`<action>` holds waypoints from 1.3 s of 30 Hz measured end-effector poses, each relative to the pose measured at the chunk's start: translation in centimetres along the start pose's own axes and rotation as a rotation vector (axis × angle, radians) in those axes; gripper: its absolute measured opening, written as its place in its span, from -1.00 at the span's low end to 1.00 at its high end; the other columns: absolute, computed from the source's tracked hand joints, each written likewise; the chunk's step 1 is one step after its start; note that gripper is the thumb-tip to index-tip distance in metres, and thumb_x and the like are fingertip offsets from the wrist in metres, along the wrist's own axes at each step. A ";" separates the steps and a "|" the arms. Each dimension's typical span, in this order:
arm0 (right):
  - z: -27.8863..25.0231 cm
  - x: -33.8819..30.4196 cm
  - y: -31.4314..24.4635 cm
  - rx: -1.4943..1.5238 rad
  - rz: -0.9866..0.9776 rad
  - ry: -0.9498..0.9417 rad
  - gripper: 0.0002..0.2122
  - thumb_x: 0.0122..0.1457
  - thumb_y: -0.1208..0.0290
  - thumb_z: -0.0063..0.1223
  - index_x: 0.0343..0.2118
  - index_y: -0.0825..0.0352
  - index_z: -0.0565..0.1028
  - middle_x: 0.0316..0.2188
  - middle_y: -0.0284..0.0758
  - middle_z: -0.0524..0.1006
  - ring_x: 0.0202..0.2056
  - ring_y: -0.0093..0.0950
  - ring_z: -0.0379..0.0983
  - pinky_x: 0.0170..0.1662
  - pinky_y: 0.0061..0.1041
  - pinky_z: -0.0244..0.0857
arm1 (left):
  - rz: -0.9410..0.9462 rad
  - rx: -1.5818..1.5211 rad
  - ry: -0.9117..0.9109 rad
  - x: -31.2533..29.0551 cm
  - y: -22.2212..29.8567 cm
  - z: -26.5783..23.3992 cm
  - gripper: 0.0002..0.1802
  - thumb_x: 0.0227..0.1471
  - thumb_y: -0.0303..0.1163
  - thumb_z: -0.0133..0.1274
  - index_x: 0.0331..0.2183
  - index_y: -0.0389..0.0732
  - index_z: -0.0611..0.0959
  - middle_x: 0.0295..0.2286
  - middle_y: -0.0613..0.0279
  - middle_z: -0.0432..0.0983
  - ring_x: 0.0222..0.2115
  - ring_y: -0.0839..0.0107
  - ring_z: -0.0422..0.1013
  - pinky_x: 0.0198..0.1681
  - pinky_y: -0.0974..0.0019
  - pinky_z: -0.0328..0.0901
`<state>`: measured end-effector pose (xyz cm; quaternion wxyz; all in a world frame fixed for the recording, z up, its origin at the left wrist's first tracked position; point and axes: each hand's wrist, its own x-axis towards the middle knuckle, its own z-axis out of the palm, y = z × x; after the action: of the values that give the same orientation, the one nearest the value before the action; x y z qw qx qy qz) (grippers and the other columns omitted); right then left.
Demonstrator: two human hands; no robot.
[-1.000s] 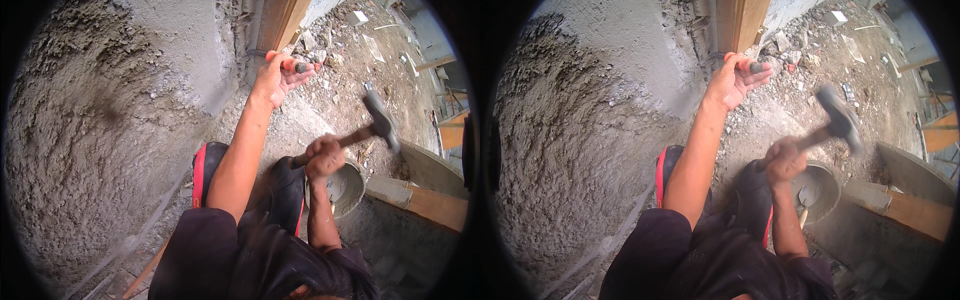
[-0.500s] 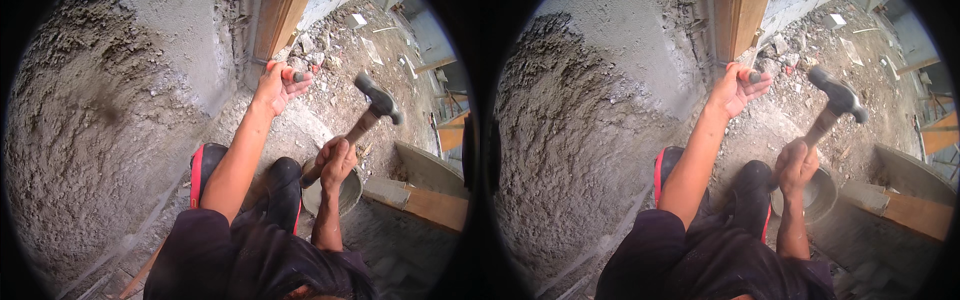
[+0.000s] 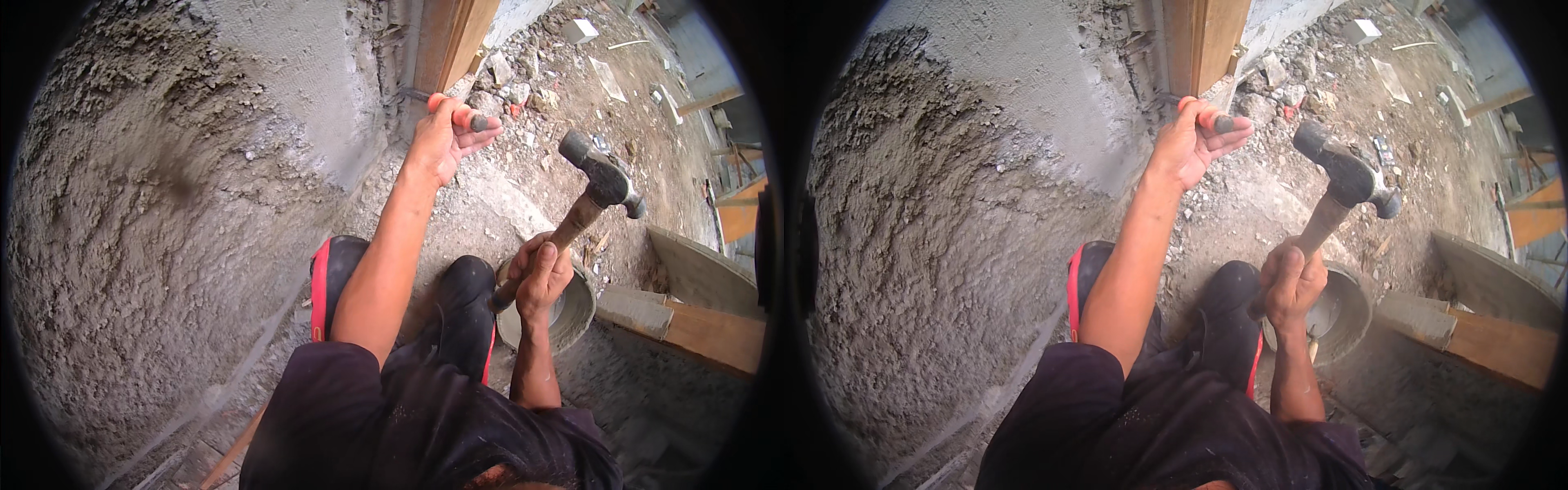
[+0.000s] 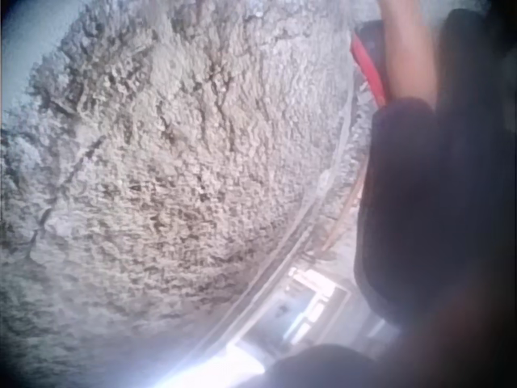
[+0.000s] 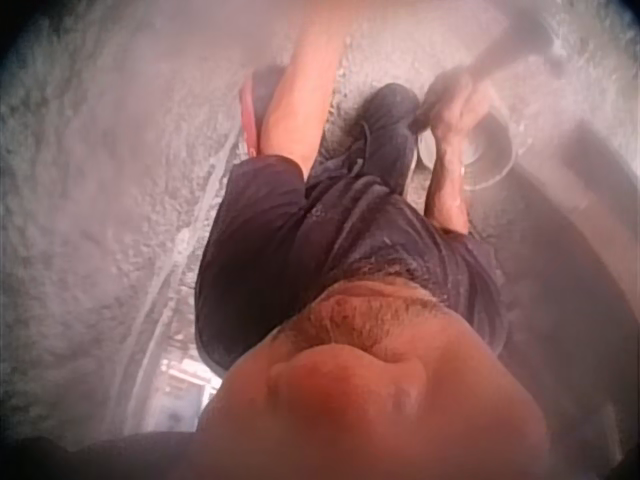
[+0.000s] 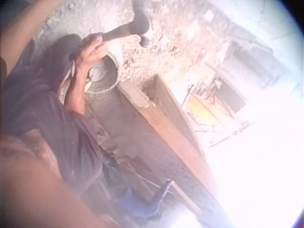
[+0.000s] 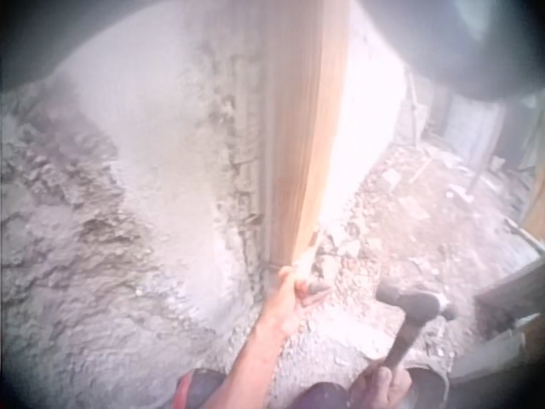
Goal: The person uses a hammer and a chisel to prepare a wall surface, then scoops wet mortar from a bucket with a trowel and applies the mortar to the wall.
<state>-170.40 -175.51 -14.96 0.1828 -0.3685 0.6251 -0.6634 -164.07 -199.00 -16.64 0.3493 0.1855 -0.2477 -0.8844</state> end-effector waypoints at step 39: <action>3.3 5.5 0.0 -0.122 0.307 -0.145 -0.76 0.38 0.27 -0.19 -0.40 0.30 0.30 -0.69 -0.51 0.29 -0.74 -0.73 0.18 -0.70 -0.66 0.09 | 0.020 -0.159 0.103 2.0 1.2 0.3 -0.51 0.31 -0.10 -0.31 -0.50 -0.19 0.50 -0.19 -0.34 0.54 -0.07 -0.18 0.47 0.10 -0.13 0.32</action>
<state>-171.68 -181.70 -13.71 0.3039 -0.3260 0.6983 -0.5601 -165.00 -201.12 -16.02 0.3840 0.2001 -0.1605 -0.8870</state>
